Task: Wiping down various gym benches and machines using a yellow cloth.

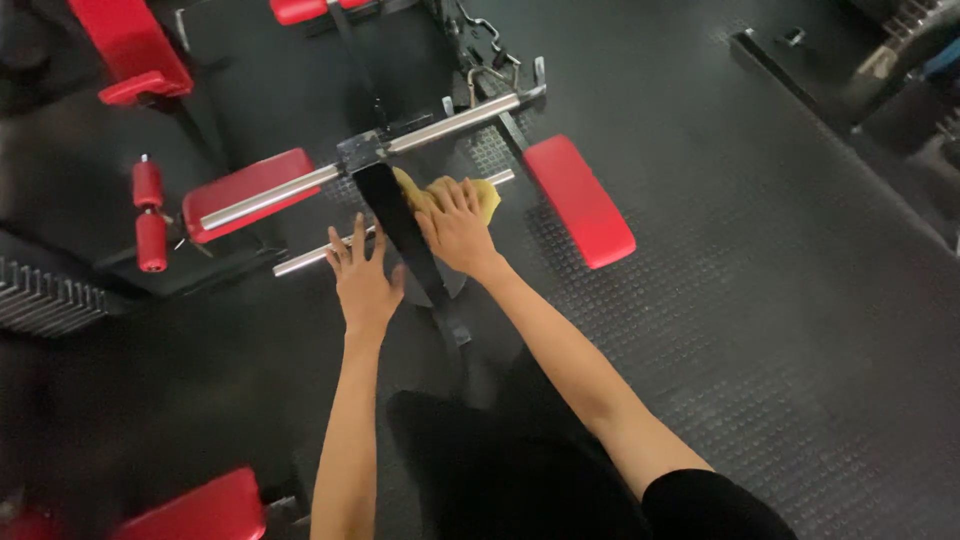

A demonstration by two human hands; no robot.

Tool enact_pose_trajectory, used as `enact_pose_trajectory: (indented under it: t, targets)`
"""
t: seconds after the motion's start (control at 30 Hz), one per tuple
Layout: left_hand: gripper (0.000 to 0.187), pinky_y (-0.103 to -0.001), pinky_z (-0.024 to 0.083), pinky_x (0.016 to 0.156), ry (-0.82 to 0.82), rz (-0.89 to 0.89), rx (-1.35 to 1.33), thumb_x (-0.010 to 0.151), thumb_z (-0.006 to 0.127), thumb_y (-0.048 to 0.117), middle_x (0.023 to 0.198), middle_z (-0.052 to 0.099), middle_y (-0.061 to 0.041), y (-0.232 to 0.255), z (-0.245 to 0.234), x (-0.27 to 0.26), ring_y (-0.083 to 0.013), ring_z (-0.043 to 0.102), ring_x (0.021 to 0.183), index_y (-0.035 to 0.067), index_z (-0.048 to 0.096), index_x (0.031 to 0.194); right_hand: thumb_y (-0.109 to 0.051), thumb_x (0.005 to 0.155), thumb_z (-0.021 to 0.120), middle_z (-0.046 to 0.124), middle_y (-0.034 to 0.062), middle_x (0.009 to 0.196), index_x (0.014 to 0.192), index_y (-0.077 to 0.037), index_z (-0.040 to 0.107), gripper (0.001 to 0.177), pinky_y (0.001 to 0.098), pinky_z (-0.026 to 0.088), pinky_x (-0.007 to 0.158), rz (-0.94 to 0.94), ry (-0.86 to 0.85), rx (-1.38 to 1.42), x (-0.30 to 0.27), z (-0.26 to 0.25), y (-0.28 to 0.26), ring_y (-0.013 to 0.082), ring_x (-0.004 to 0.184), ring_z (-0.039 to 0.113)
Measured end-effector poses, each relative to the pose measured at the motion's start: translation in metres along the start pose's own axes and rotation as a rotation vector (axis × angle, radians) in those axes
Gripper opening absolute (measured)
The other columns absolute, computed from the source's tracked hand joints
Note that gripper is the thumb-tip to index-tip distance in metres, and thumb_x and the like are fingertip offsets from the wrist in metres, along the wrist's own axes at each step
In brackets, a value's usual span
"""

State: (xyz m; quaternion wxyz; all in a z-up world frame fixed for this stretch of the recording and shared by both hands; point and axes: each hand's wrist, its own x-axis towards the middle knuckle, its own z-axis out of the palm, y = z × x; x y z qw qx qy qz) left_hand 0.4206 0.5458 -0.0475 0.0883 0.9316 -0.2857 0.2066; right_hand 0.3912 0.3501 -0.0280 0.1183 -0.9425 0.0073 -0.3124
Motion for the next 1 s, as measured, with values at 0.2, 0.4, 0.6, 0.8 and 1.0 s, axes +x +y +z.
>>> enact_pose_trajectory:
  t: [0.2,0.4,0.6,0.8,1.0]
  targets:
    - [0.080,-0.066,0.032,0.116,0.128,0.026,0.042,0.070,0.079,0.032,0.162,0.043,-0.012,0.010,0.002,-0.004,-0.0529,0.031,0.149,0.013,0.062,0.145,-0.034,0.095,0.060,0.064,0.0172,0.135,0.119,-0.008,0.075,0.038,0.0573,0.027,0.120,-0.066,0.134,-0.089,-0.011,0.024,0.015,0.0473,0.137,0.046]
    - [0.076,-0.066,0.028,0.117,0.176,0.093,-0.054,0.073,0.077,0.024,0.164,0.043,-0.015,-0.001,0.011,-0.005,-0.0536,0.031,0.149,0.009,0.063,0.146,-0.038,0.082,0.067,0.054,0.0067,0.150,0.131,-0.019,0.071,0.053,0.0557,0.025,0.125,-0.038,-0.019,-0.112,-0.019,0.023,0.029,0.0397,0.147,0.039]
    - [0.070,-0.070,0.029,0.115,0.242,0.114,-0.163,0.070,0.076,0.021,0.158,0.047,-0.019,0.005,0.007,-0.003,-0.0578,0.033,0.147,0.004,0.068,0.137,-0.040,0.085,0.071,0.030,0.0022,0.166,0.146,-0.027,0.056,0.064,0.0606,0.018,0.127,0.038,-0.352,-0.144,-0.019,0.020,0.033,0.0368,0.160,0.011]
    - [0.076,-0.071,0.025,0.115,0.279,0.133,-0.225,0.067,0.070,0.018,0.158,0.046,-0.019,0.001,0.012,-0.003,-0.0580,0.031,0.148,0.004,0.066,0.142,-0.042,0.098,0.061,0.031,0.0053,0.162,0.153,-0.027,0.046,0.059,0.0629,0.014,0.127,0.069,-0.414,-0.145,-0.010,-0.007,0.021,0.0361,0.159,0.010]
    - [0.083,-0.071,0.033,0.111,0.314,0.098,-0.151,0.052,0.072,0.014,0.158,0.048,-0.017,0.005,0.015,-0.002,-0.0567,0.036,0.146,0.005,0.069,0.134,-0.044,0.074,0.085,0.042,0.0090,0.150,0.148,-0.022,0.050,0.084,0.0642,0.023,0.124,0.033,-0.349,-0.207,-0.005,-0.001,0.019,0.0386,0.148,0.030]
